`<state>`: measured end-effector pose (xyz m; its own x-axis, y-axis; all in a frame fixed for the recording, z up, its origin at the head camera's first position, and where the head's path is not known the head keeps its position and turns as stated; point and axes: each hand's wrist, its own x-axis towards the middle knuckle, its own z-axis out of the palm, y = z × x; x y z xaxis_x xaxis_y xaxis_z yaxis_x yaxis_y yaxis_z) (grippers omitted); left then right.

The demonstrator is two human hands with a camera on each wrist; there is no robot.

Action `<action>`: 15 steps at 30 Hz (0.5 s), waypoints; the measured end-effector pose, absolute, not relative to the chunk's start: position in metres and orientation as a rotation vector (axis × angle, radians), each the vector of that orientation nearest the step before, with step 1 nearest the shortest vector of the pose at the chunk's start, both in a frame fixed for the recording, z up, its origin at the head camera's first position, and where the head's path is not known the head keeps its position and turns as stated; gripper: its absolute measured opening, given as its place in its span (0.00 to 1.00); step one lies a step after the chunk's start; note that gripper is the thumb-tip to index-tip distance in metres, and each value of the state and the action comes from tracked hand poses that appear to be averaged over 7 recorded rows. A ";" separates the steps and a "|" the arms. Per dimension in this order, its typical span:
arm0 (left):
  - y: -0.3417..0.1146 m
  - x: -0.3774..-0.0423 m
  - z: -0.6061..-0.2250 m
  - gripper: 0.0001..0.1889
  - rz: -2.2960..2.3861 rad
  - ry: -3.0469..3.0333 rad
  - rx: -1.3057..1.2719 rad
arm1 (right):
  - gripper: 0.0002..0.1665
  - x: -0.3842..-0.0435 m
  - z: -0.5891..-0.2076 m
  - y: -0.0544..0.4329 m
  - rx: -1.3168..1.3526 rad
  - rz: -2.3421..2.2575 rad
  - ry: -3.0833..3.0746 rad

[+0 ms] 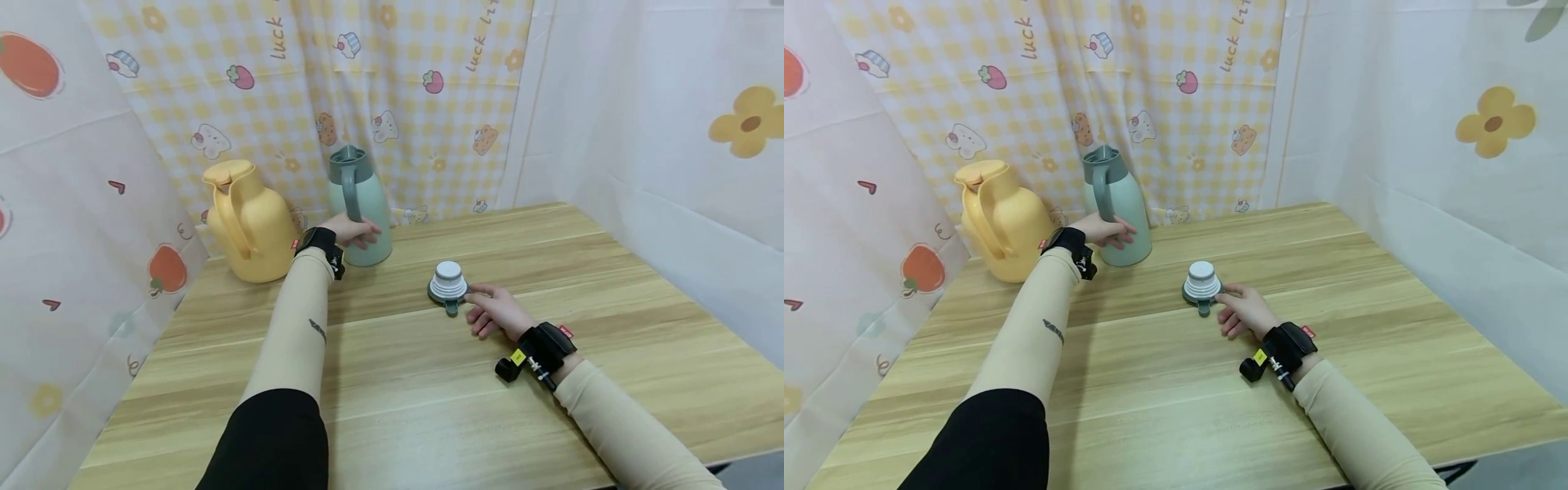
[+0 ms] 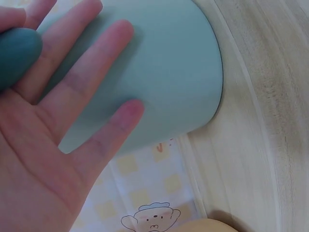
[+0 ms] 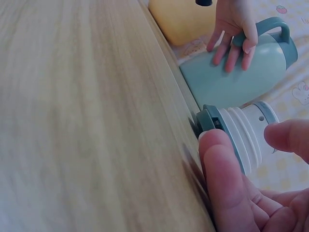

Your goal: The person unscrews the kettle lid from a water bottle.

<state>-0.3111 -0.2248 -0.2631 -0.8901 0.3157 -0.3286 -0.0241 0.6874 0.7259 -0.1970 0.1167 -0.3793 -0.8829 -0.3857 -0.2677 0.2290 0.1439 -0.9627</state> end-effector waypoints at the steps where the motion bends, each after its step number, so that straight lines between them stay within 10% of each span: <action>1: -0.225 -0.309 -0.263 0.22 1.081 2.470 0.205 | 0.38 -0.197 -0.380 0.115 -0.157 -1.786 1.969; 15: -0.233 -0.287 -0.323 0.22 1.639 2.303 -0.047 | 0.38 -0.199 -0.377 0.116 -0.152 -1.781 1.950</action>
